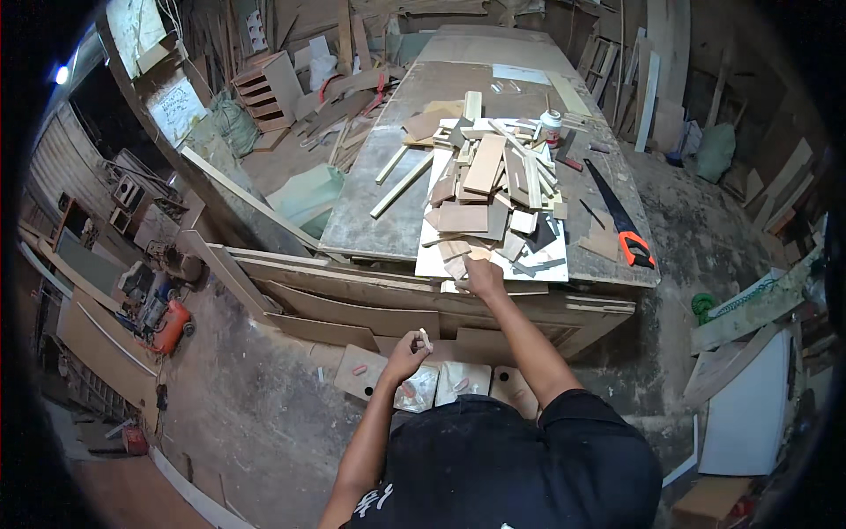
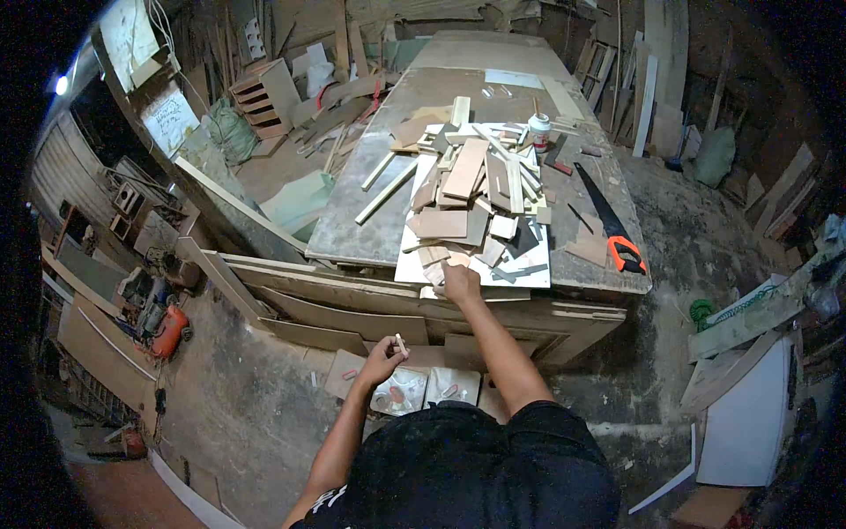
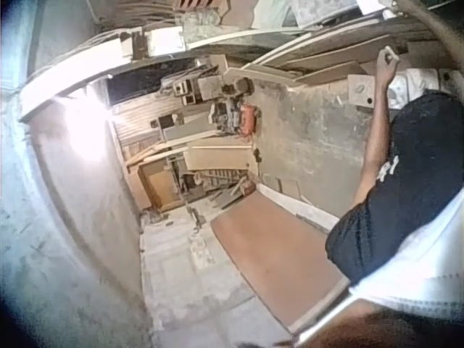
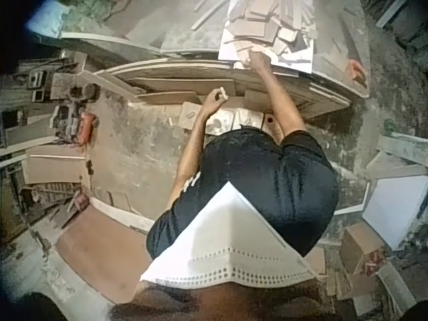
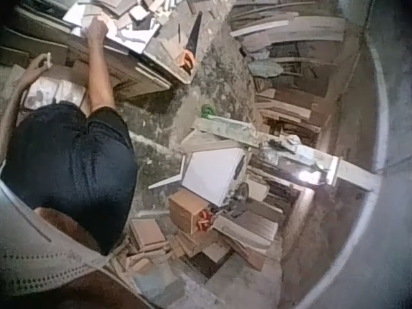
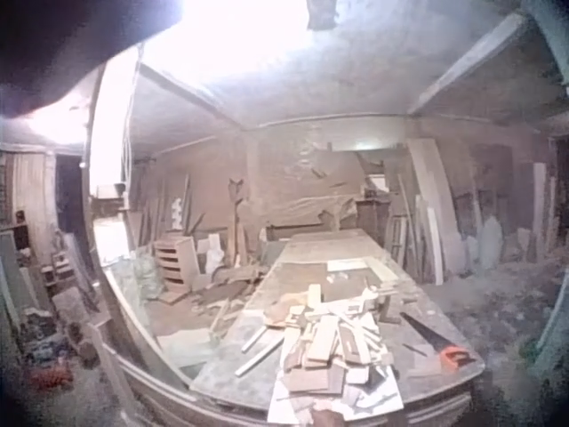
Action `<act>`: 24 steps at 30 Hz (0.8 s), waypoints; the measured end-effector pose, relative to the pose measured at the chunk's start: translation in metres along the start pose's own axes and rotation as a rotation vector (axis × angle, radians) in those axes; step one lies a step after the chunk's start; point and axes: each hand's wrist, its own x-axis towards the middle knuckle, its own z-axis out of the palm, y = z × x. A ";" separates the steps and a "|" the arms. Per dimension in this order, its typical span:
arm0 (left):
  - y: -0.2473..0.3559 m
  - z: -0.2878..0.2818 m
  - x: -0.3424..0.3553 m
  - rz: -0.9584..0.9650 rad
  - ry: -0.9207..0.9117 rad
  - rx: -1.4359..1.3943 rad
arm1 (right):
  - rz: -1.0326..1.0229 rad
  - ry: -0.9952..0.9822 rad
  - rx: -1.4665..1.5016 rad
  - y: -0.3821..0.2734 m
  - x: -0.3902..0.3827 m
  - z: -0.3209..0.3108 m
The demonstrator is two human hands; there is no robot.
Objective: Sorting through a pile of wood scraps on a workbench in a workshop.
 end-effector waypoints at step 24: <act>0.020 -0.009 -0.020 -0.176 0.010 -0.150 | 0.333 0.327 1.007 0.026 -0.022 -0.009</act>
